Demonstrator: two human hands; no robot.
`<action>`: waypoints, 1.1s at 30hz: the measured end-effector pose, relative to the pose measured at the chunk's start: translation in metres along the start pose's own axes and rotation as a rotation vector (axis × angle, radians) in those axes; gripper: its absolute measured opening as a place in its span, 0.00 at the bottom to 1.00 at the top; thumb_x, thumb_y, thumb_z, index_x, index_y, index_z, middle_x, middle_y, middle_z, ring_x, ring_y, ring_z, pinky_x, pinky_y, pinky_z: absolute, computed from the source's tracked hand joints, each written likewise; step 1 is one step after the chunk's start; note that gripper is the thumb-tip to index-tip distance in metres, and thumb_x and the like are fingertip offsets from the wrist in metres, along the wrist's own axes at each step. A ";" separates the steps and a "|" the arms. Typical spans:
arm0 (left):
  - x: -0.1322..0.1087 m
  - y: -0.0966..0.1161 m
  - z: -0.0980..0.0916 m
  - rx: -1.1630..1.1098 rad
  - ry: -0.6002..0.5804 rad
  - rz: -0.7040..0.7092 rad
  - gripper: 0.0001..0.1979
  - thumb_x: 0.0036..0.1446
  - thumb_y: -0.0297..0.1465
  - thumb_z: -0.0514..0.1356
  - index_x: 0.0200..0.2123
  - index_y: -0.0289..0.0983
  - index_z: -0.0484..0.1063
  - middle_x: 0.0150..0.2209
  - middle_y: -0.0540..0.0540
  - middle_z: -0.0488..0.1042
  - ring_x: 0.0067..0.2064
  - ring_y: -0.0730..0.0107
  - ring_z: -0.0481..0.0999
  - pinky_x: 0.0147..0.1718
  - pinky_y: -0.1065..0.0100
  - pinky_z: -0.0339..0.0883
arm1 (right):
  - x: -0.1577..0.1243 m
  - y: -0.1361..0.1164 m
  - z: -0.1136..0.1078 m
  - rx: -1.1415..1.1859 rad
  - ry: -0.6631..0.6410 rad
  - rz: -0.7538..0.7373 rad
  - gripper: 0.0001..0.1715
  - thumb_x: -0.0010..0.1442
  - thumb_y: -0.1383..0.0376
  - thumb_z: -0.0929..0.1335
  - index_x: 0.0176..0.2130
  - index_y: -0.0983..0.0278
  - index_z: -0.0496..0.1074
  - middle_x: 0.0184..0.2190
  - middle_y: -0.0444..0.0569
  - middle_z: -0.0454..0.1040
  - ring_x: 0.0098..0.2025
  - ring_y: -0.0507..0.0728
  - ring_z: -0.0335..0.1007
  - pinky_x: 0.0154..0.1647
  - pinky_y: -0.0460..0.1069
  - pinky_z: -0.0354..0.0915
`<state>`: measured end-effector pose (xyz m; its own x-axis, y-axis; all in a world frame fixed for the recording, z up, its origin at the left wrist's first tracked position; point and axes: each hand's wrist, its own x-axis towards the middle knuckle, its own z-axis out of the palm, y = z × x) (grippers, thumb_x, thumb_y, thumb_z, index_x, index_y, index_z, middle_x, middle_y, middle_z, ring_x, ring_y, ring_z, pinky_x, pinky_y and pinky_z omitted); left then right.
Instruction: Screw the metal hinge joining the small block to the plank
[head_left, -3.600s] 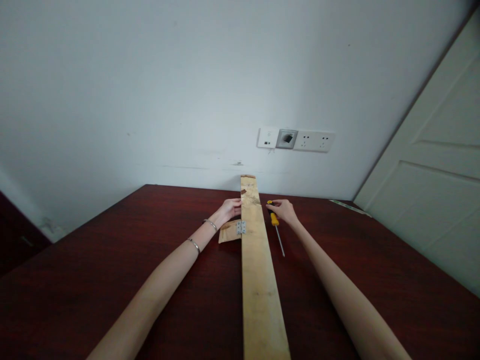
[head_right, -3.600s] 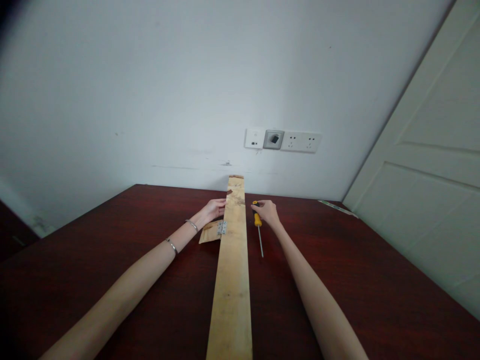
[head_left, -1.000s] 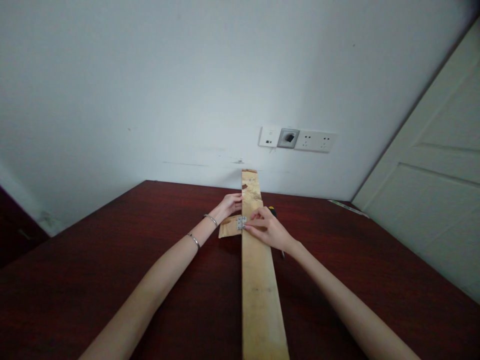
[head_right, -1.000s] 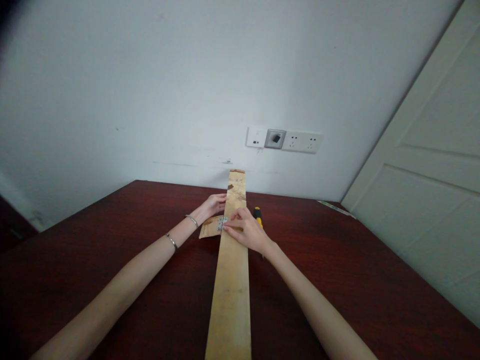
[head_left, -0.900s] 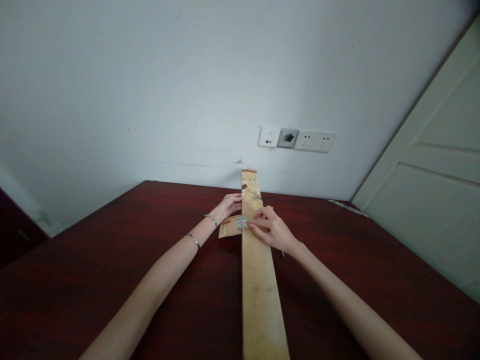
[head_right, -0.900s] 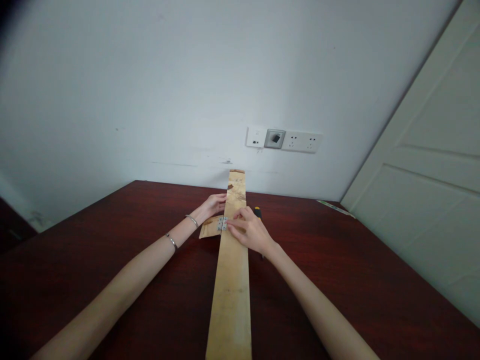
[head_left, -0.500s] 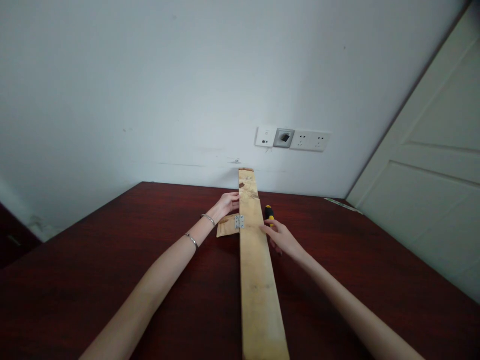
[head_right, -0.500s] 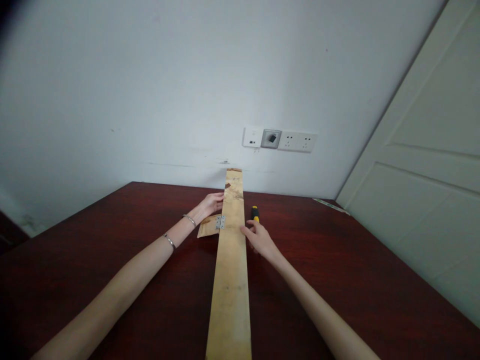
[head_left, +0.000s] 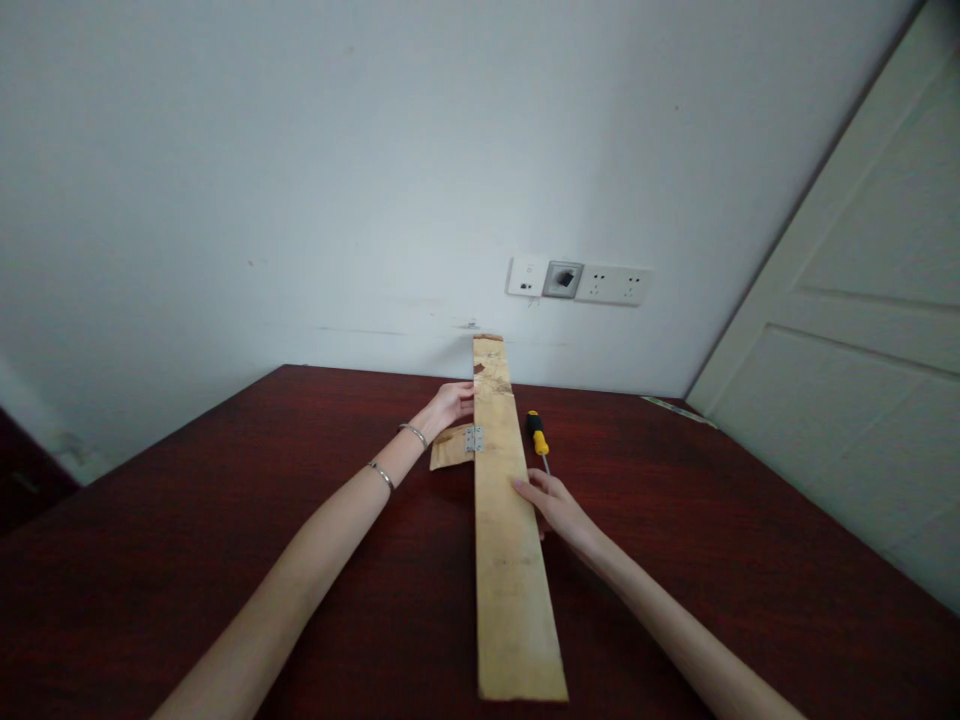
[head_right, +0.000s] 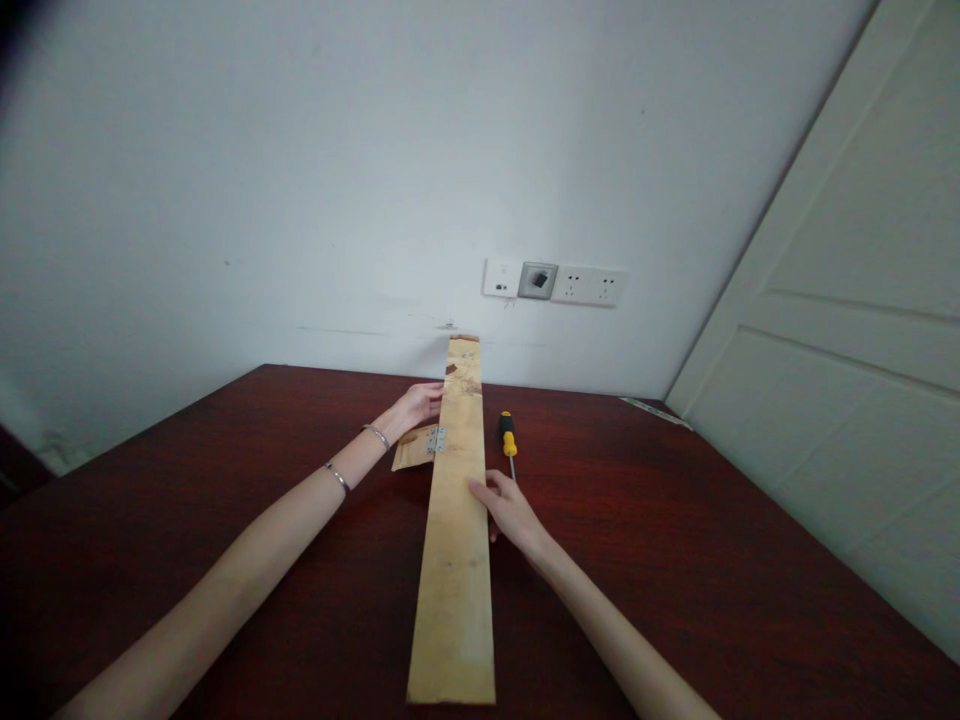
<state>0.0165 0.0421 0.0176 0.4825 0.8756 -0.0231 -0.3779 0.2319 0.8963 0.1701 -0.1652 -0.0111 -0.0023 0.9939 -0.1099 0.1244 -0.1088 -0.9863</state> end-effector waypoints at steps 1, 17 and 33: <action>-0.001 0.002 0.000 -0.008 -0.006 0.007 0.07 0.55 0.17 0.58 0.36 0.27 0.74 0.34 0.37 0.78 0.32 0.65 0.79 0.38 0.64 0.73 | 0.000 -0.001 0.001 0.045 0.004 -0.011 0.24 0.49 0.47 0.69 0.35 0.63 0.68 0.21 0.39 0.67 0.17 0.49 0.61 0.13 0.45 0.57; -0.047 0.040 -0.036 0.541 -0.098 -0.104 0.16 0.56 0.38 0.63 0.41 0.31 0.73 0.36 0.33 0.79 0.34 0.60 0.80 0.34 0.66 0.72 | -0.006 -0.025 0.005 0.388 0.112 0.003 0.16 0.45 0.55 0.73 0.30 0.65 0.76 0.27 0.47 0.78 0.26 0.55 0.72 0.29 0.48 0.67; -0.109 0.052 -0.050 1.404 -0.430 0.203 0.32 0.43 0.36 0.69 0.51 0.35 0.67 0.48 0.42 0.70 0.47 0.59 0.71 0.47 0.63 0.62 | -0.002 -0.009 0.007 0.379 0.075 -0.058 0.24 0.45 0.49 0.74 0.35 0.65 0.77 0.33 0.50 0.80 0.33 0.57 0.74 0.35 0.49 0.68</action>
<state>-0.0950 -0.0200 0.0443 0.8021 0.5944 0.0572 0.4676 -0.6848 0.5589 0.1616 -0.1660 -0.0025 0.0755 0.9955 -0.0566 -0.2493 -0.0361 -0.9678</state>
